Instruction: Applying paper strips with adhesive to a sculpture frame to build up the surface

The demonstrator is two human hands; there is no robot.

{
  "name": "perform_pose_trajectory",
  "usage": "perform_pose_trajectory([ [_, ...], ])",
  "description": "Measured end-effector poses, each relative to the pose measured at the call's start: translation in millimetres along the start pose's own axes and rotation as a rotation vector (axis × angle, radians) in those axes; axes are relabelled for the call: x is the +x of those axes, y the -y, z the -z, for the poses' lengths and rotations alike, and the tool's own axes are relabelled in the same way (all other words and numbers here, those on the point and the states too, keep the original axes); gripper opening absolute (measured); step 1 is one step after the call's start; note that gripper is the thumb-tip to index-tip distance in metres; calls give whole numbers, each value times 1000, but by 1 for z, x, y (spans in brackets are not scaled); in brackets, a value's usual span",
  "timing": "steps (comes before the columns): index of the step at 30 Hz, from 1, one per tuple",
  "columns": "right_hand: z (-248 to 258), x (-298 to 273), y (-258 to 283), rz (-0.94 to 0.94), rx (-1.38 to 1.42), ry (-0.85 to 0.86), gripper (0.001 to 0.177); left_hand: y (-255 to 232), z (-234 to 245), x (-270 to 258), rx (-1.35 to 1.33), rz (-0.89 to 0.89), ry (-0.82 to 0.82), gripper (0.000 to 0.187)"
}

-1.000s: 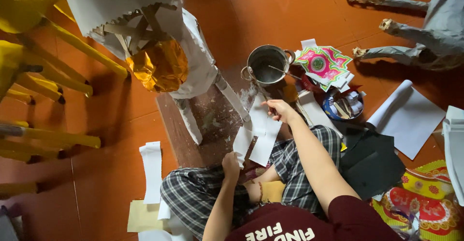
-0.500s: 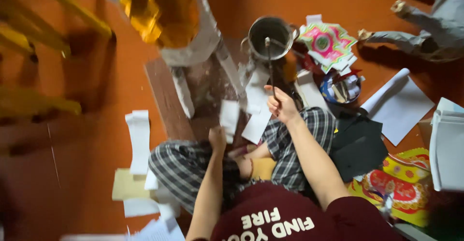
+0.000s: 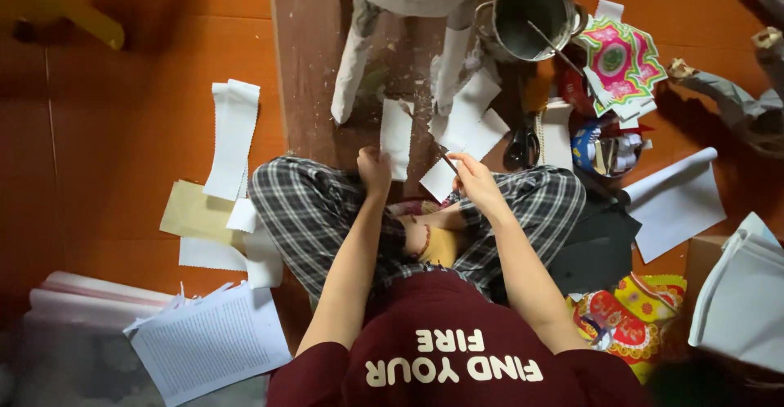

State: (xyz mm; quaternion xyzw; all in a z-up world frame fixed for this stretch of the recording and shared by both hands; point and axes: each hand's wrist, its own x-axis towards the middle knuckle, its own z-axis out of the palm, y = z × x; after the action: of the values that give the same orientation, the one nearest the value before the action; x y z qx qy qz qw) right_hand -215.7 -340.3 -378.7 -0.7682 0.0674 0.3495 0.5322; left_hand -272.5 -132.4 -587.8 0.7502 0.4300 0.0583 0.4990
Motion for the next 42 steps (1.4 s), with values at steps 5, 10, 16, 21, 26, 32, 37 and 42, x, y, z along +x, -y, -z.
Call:
perform_pose_trajectory([
  [5,-19,9,11,157,-845,-59,36,33,-29,12,-220,158,40,38],
  [10,-43,54,-14,295,-1162,-68,47,33,-29,3,-212,239,181,38],
  [16,-53,49,-11,349,-1155,-140,57,39,-34,1,-346,264,224,24],
  [21,-36,-29,-1,289,-1117,-123,43,49,-46,7,-364,303,219,19],
  [26,-16,-90,-8,296,-1243,-103,43,20,-28,-5,-706,520,290,34],
  [32,-37,-97,-28,356,-1196,-129,36,66,-49,15,-716,593,316,51],
  [37,-2,-91,-42,207,-1164,-159,35,-5,-9,-12,-727,576,338,49],
  [42,1,-68,-15,190,-1180,-257,39,-2,-11,-15,-726,563,371,54],
])
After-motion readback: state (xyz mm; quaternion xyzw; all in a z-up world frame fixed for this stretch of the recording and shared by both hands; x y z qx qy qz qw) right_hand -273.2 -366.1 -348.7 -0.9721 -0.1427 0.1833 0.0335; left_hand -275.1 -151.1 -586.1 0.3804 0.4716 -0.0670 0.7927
